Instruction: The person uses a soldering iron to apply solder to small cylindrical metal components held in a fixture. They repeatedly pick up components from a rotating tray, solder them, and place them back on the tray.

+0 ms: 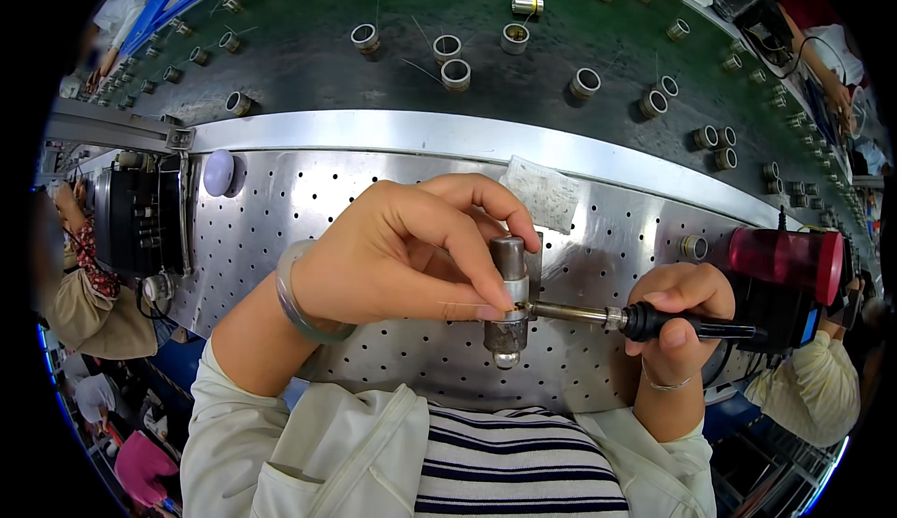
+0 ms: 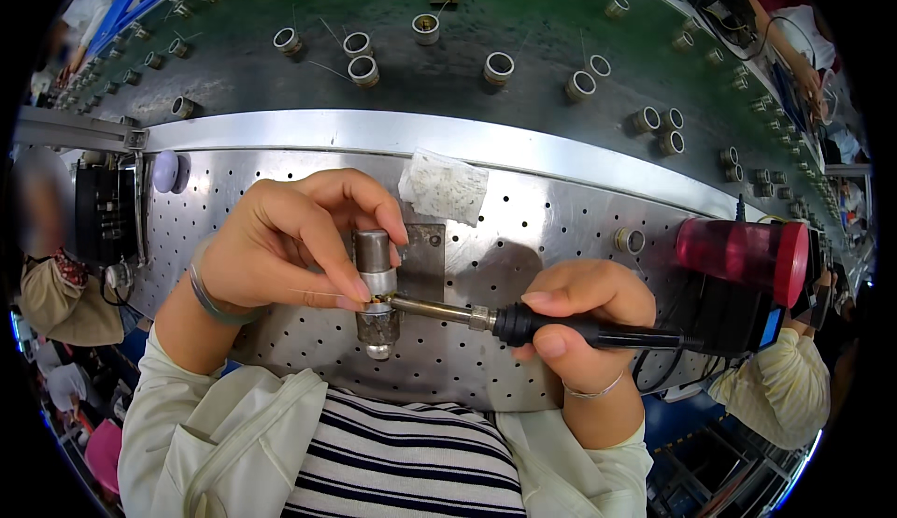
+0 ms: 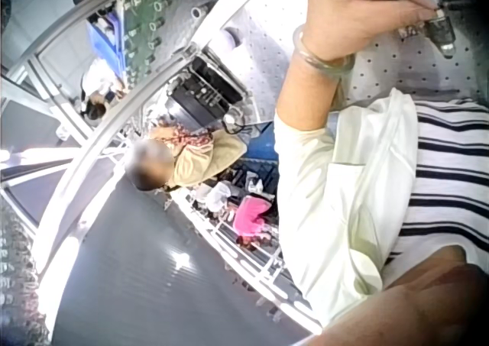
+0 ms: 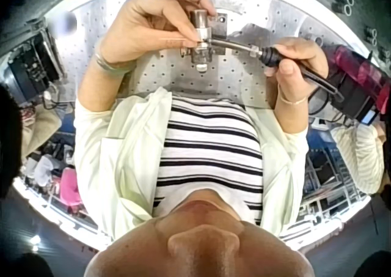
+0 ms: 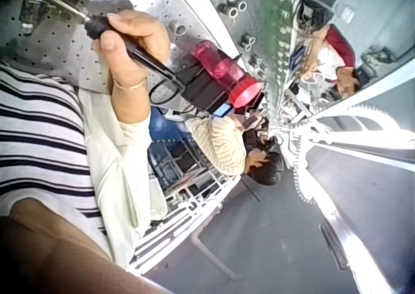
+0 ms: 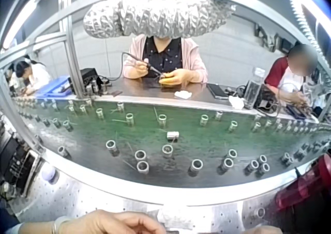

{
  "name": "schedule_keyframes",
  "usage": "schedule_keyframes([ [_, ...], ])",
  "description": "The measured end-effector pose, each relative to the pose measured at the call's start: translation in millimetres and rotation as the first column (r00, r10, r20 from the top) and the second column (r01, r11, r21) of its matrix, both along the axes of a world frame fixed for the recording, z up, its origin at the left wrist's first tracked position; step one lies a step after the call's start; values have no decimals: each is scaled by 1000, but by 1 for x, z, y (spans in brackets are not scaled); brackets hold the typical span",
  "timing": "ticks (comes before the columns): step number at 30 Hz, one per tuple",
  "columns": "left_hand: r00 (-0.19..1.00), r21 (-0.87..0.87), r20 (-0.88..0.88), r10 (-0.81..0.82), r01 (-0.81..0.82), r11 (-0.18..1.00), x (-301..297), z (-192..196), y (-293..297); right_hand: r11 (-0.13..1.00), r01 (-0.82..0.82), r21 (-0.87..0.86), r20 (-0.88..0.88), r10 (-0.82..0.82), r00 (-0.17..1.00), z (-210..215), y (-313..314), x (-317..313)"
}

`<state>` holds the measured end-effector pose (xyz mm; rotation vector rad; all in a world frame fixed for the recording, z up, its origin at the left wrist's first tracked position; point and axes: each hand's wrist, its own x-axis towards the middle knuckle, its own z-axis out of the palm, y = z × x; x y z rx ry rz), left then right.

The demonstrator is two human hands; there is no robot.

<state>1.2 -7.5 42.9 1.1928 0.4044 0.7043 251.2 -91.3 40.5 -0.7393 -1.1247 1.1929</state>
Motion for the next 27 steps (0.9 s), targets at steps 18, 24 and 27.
schedule_keyframes([
  [18, 991, -249, -39, -125, 111, 962, 4, 2, 6, 990, -49, 134, 22, 46, 999, -4, 5, 3],
  [24, 988, -310, -64, -137, 111, 944, 6, 9, 5, 987, -53, 153, 48, 46, 998, -4, 3, 5],
  [27, 985, -295, -109, -137, 100, 950, 7, 13, 4, 989, -40, 143, 69, 30, 997, -3, 3, 4],
])
